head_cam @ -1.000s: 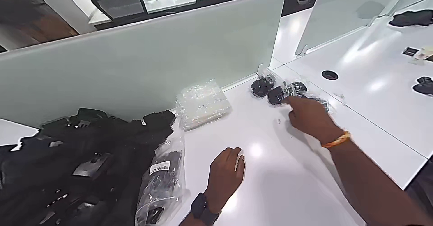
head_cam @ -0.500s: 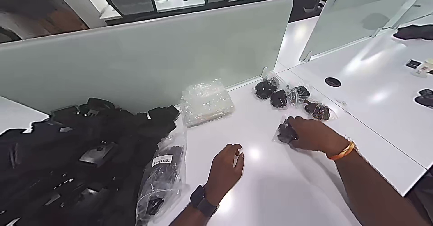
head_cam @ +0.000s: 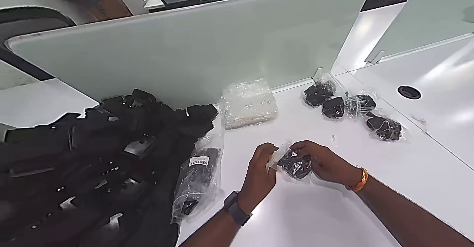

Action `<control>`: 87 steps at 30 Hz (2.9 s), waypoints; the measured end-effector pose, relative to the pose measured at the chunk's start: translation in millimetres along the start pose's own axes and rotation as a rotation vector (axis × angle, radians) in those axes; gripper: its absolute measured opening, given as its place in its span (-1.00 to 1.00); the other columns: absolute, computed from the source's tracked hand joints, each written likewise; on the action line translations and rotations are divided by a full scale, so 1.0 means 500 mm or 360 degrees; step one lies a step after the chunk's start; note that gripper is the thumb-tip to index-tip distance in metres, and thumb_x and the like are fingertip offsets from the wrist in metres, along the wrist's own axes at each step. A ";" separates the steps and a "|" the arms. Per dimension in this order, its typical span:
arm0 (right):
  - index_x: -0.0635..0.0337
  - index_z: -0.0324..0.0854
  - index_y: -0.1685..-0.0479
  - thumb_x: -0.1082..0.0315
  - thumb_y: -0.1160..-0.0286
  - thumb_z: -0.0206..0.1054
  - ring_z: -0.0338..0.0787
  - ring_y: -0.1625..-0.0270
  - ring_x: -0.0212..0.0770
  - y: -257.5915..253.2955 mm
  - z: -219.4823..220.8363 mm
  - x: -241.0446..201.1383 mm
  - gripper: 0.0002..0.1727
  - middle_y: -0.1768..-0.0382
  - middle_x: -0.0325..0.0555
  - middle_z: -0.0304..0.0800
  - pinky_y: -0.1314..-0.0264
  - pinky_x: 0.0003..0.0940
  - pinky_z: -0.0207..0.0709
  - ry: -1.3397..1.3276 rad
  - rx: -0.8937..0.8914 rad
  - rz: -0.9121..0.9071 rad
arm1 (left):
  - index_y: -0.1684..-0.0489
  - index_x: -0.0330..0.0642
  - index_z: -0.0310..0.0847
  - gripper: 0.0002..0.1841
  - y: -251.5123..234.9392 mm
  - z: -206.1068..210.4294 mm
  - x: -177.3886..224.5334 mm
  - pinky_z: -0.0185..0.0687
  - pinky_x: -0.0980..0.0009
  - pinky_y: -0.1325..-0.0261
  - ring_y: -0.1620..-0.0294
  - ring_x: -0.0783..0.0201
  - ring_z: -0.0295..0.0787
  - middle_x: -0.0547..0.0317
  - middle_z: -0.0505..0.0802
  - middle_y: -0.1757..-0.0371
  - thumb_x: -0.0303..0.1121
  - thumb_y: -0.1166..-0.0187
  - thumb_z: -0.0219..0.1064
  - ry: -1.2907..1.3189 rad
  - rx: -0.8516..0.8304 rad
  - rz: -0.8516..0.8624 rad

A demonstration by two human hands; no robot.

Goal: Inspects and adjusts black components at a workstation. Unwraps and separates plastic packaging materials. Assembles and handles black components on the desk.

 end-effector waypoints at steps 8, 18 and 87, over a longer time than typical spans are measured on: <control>0.18 0.70 0.22 0.58 -0.58 0.18 0.57 -0.56 0.03 -0.001 -0.004 -0.076 -0.81 -0.32 -0.03 0.75 -0.65 -0.10 0.43 0.0765 0.0155 -0.0449 | -0.29 -0.53 0.53 -0.63 -0.005 -0.018 -0.022 0.79 0.36 -0.07 0.07 0.36 0.86 0.03 0.89 0.05 -0.60 -0.59 0.00 0.0583 -0.0010 -0.0165; 0.08 0.71 0.12 0.44 -0.73 0.20 0.41 -0.72 0.06 0.010 0.001 -0.111 -0.84 -0.59 -0.14 0.58 -0.75 0.14 0.24 0.1037 0.0191 -0.0568 | 0.28 -0.33 0.77 -0.83 -0.002 0.001 -0.022 0.52 0.60 0.40 0.48 0.54 0.58 0.21 0.78 0.41 -0.38 -0.57 0.38 0.0442 -0.0064 -0.0091; 0.06 0.67 0.41 0.16 -0.54 0.06 0.70 0.17 -0.13 0.023 -0.077 -0.056 -0.68 0.32 -0.09 0.77 0.03 -0.10 0.36 0.0906 0.0724 0.0024 | 0.45 -0.19 0.64 -0.87 0.006 -0.030 -0.025 0.43 0.48 0.55 0.65 0.45 0.48 0.29 0.62 0.63 -0.32 -0.36 0.37 -0.0190 0.0121 -0.0247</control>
Point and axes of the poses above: each hand's wrist, its own y-axis away from the middle knuckle, its own z-axis out of the palm, x = y × z, the point moved 10 cm from there along -y, towards the middle knuckle
